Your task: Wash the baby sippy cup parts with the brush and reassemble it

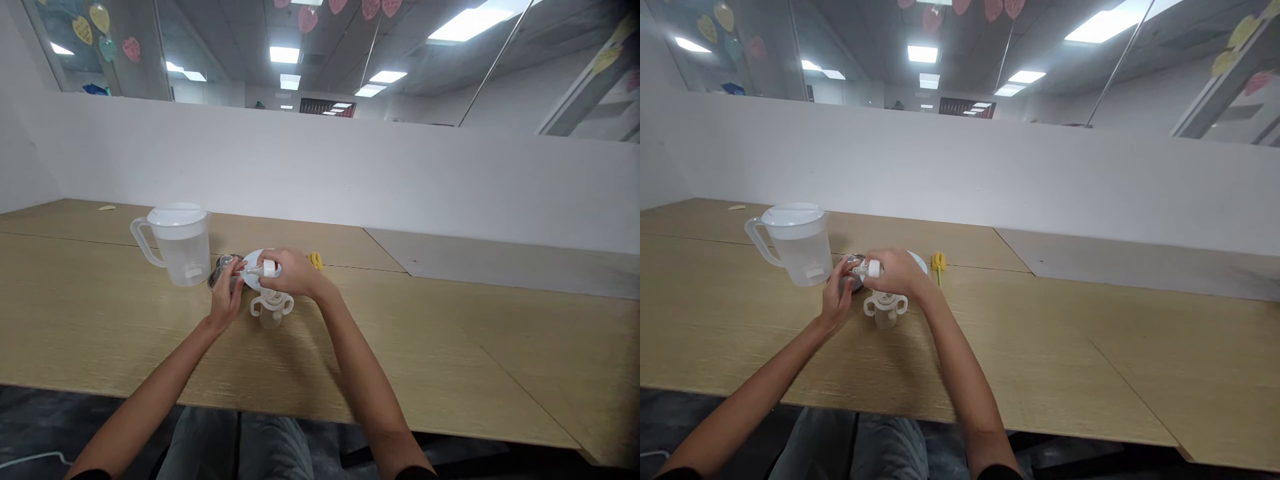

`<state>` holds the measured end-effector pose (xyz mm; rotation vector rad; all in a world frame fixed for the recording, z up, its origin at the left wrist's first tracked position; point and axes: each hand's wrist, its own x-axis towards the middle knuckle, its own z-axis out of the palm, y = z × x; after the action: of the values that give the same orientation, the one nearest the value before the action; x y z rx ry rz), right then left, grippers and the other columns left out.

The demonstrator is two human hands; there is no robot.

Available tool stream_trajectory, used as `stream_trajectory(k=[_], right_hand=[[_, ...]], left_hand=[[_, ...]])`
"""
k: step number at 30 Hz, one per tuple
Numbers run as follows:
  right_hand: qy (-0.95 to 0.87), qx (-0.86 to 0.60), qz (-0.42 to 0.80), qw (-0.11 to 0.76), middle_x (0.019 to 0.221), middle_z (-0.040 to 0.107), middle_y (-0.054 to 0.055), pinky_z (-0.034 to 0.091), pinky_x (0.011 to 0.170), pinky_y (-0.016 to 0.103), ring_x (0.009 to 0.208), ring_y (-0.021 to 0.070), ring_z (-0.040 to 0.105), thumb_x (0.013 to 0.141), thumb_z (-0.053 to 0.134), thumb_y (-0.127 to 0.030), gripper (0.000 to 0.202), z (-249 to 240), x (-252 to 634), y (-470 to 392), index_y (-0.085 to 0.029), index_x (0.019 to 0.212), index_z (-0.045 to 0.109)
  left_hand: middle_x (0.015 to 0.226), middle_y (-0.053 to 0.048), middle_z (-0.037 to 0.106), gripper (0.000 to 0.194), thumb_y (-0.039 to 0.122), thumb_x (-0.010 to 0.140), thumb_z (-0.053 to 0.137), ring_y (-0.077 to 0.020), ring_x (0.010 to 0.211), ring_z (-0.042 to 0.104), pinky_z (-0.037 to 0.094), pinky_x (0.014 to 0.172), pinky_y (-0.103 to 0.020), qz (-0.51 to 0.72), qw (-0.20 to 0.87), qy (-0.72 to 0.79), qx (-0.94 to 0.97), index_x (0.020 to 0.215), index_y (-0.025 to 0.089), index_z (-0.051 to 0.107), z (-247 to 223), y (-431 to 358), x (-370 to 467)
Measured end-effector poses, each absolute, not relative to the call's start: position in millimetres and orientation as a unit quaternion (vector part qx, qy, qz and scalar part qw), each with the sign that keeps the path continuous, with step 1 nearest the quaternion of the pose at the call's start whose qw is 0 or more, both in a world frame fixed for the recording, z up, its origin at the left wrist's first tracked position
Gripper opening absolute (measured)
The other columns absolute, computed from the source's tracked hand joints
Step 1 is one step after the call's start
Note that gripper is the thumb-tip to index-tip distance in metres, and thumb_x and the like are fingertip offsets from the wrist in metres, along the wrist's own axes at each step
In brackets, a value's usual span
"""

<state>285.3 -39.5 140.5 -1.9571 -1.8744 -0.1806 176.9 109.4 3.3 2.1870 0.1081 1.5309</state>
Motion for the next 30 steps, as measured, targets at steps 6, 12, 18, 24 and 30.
stream_trajectory(k=[6, 12, 18, 24, 30], right_hand=[[-0.678, -0.683, -0.069, 0.264, 0.1, 0.056, 0.004, 0.035, 0.068, 0.023, 0.076, 0.0128, 0.051, 0.072, 0.064, -0.028, 0.02, 141.1, 284.8, -39.1, -0.018, 0.089, 0.059], [-0.692, -0.663, -0.014, 0.286, 0.087, 0.059, -0.001, 0.035, 0.071, 0.023, 0.078, 0.0132, 0.052, 0.074, 0.065, -0.029, 0.017, 142.8, 283.7, -40.4, -0.018, 0.086, 0.057], [-0.696, -0.698, -0.028, 0.164, 0.09, 0.066, 0.003, 0.036, 0.071, 0.024, 0.083, 0.016, 0.056, 0.075, 0.061, -0.023, 0.013, 138.1, 282.0, -37.8, -0.017, 0.086, 0.063], [-0.65, -0.758, -0.031, 0.043, 0.079, 0.067, 0.007, 0.033, 0.06, 0.026, 0.073, 0.0181, 0.057, 0.074, 0.055, -0.02, 0.011, 135.8, 284.7, -41.1, -0.015, 0.077, 0.064], [-0.653, -0.757, 0.007, 0.034, 0.09, 0.068, 0.005, 0.036, 0.063, 0.022, 0.081, 0.0155, 0.059, 0.075, 0.051, -0.012, 0.023, 136.5, 289.3, -44.5, -0.017, 0.095, 0.063]], left_hand=[[0.119, -0.017, 0.058, 0.061, 0.052, 0.087, 0.043, -0.026, 0.099, 0.061, 0.05, 0.086, -0.042, 0.426, 0.287, -0.055, 0.856, 0.135, 0.015, 0.036, -10.2, 96.9, 182.5], [0.106, -0.014, 0.064, 0.052, 0.053, 0.077, 0.06, -0.0296, 0.095, 0.062, 0.05, 0.082, -0.048, 0.384, 0.308, -0.026, 0.87, 0.116, 0.02, 0.053, -8.1, 90.5, 185.8], [0.111, -0.014, 0.063, 0.06, 0.047, 0.074, 0.067, -0.0297, 0.107, 0.058, 0.045, 0.092, -0.048, 0.386, 0.318, 0.015, 0.866, 0.124, 0.018, 0.049, -11.5, 87.4, 188.6], [0.11, -0.01, 0.063, 0.095, 0.042, 0.071, 0.071, -0.0219, 0.094, 0.063, 0.049, 0.084, -0.038, 0.366, 0.382, 0.005, 0.849, 0.145, 0.021, 0.015, -10.0, 84.8, 188.2], [0.113, -0.01, 0.062, 0.093, 0.04, 0.072, 0.071, -0.0232, 0.101, 0.06, 0.048, 0.086, -0.038, 0.344, 0.394, 0.006, 0.852, 0.145, 0.022, 0.017, -8.4, 84.3, 187.8]])
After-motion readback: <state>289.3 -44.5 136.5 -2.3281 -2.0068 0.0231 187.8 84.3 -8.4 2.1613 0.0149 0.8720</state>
